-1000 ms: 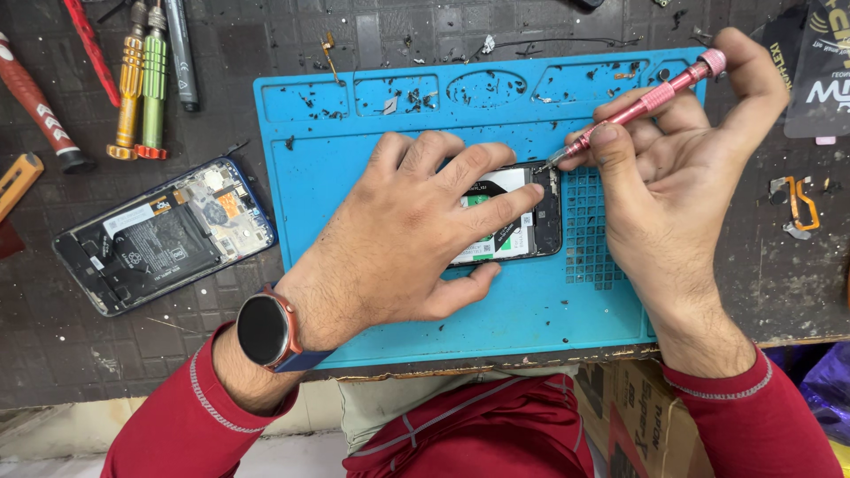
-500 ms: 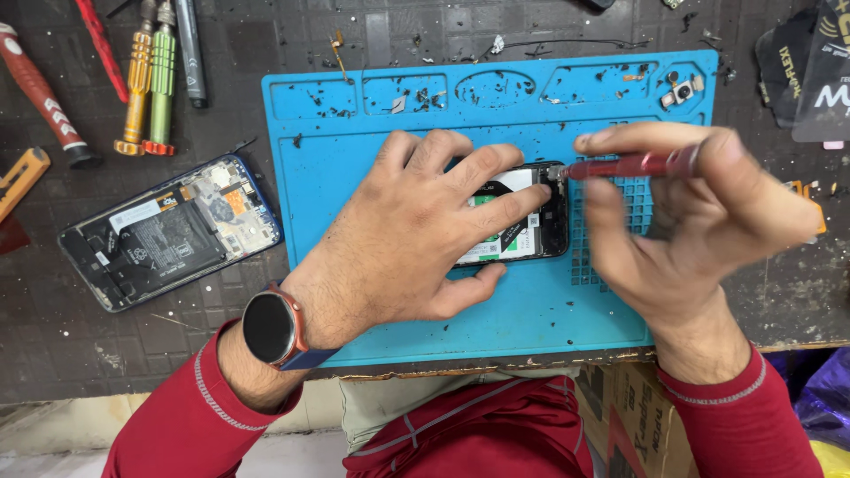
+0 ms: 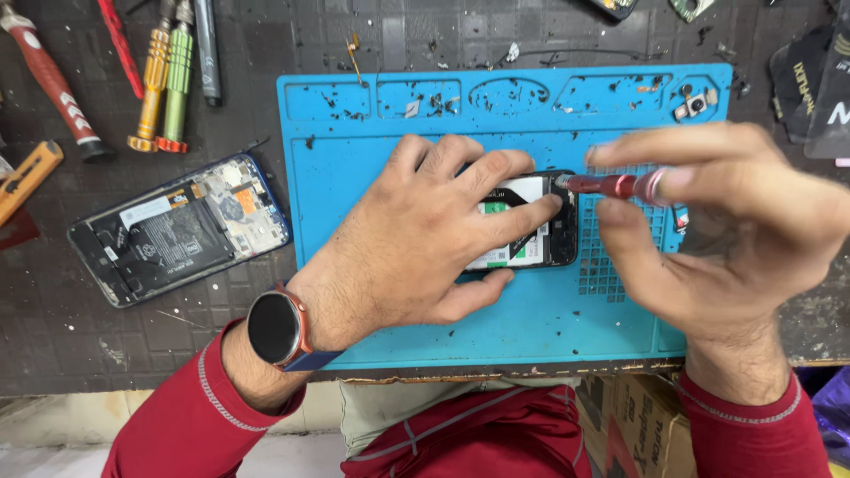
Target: The person repairs a smartphone at a workbench. They use a screwdriver to remove and tighten screws on the opened phone, lift and reseat the display assembly, power the phone on and tap the screen to test it, brush debris from the frame, and continue screwing the phone back together.
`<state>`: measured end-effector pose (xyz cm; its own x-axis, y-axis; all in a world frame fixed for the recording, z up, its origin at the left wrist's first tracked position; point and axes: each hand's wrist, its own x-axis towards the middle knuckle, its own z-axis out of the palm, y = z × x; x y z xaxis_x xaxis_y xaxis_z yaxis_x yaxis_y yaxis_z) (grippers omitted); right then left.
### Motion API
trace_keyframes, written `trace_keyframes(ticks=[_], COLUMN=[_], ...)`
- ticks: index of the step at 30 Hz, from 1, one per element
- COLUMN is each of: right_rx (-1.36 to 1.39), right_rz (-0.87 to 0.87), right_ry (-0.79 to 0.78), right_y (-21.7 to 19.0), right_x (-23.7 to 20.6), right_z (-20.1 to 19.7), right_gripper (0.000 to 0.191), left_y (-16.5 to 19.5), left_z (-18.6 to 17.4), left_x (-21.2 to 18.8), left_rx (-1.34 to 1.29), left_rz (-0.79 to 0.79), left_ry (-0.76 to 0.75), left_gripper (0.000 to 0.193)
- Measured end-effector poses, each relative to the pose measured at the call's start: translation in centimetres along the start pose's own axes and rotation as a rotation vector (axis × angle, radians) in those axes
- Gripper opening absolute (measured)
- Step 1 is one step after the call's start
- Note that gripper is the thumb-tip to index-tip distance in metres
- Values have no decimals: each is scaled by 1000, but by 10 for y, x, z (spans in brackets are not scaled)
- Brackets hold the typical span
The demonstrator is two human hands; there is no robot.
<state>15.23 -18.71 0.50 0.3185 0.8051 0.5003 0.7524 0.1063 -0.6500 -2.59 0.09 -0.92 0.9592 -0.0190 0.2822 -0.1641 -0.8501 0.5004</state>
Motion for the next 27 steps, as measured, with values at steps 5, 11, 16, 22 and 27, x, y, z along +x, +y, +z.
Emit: trace_keyframes(ticks=[5, 11, 16, 22, 27], right_rx=[22, -46, 7, -24, 7], right_rz=[-22, -45, -58, -55, -25], right_ry=[22, 4, -18, 0, -35], right_y=[5, 7, 2, 3, 1], right_x=[2, 6, 8, 6, 3], right_z=[1, -2, 1, 5, 4], right_gripper=[56, 49, 43, 42, 34], left_y=[0, 0, 0, 0, 0], left_z=[-1, 0, 0, -1, 0], left_x=[0, -1, -2, -1, -2], left_rx=[-21, -22, -28, -3, 12], left_rz=[-3, -2, -7, -9, -4], left_ry=[0, 3, 1, -19, -5], left_gripper=[65, 63, 63, 63, 63])
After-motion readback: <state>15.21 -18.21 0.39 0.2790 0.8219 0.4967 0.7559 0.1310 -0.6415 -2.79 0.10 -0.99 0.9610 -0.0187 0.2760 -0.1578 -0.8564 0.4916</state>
